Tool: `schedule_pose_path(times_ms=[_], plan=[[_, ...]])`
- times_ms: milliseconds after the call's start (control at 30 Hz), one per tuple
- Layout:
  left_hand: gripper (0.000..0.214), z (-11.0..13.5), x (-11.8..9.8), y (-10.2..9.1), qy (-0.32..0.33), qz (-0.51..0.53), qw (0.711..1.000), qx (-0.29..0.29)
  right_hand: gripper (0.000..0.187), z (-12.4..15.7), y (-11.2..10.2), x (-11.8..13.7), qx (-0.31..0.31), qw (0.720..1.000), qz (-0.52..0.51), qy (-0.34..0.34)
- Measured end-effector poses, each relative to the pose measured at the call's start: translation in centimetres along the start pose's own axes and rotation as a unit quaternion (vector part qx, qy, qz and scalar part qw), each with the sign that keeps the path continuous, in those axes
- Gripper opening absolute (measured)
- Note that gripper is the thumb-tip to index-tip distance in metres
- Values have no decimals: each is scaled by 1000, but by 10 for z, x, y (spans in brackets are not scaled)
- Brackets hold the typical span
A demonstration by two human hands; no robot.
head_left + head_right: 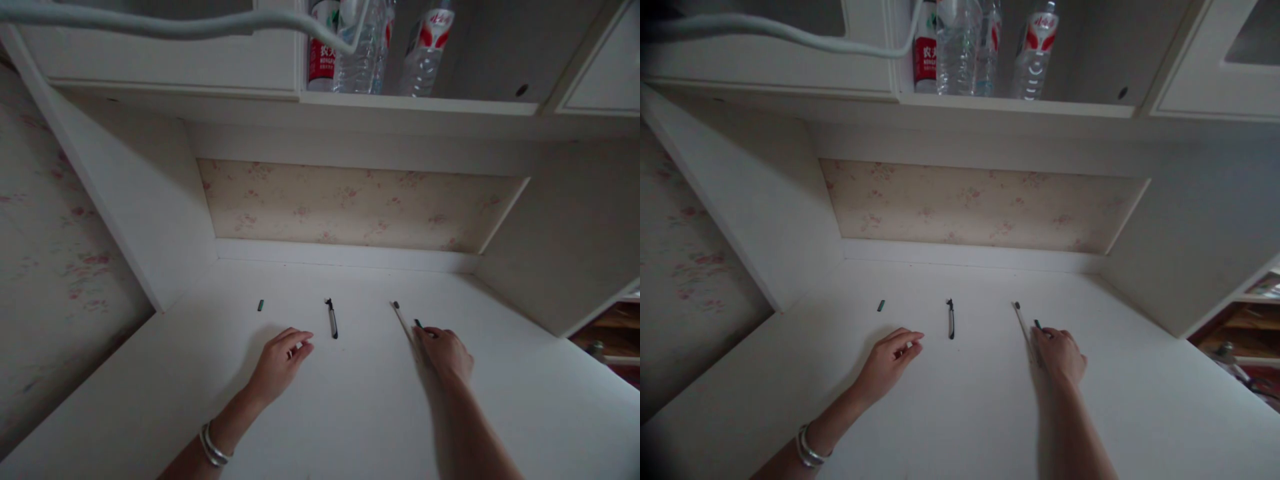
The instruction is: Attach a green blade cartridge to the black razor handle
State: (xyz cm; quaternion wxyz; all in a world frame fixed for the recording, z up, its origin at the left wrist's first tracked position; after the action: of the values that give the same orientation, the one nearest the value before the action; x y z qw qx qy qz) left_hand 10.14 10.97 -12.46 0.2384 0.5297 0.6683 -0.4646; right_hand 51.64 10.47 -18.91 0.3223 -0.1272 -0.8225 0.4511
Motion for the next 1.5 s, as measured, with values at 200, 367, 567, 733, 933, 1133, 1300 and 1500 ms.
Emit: schedule_pose_path(times_ms=[200,367,567,733,933,1133,1300,1500], plan=[[28,-20,14,-21,-16,-21,999,-21,49,1,-15,3,-71,994,-84,-13],[28,-54,52,-51,7,-130,991,12,51,10,-37,24,-155,977,-141,-41],[50,-85,112,-81,51,-305,942,127,51,28,-41,61,-165,951,-225,-136],[54,-98,146,-89,15,-317,935,158,56,32,-33,65,-127,953,-233,-149],[54,-100,151,-89,1,-298,942,156,59,33,-30,65,-119,950,-250,-148],[62,-105,148,-84,14,-269,943,193,58,39,-30,75,-85,952,-253,-151],[64,-117,149,-82,4,-247,937,249,55,42,-29,78,-64,952,-257,-155],[62,-124,153,-84,-15,-233,942,242,49,42,-24,76,-64,949,-272,-146]])
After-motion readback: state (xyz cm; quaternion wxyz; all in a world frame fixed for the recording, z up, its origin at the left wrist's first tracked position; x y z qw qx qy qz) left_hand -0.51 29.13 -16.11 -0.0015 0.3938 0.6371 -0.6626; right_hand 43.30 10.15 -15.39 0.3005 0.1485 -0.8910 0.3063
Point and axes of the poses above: each hand's wrist, its own z-axis away from the middle knuckle, its own y-axis out of the palm, x = y × z, the point moved 6 cm from there along -z, towards the middle knuckle, and after that the axes turned 10 degrees about -x, right-handed, at the moved point
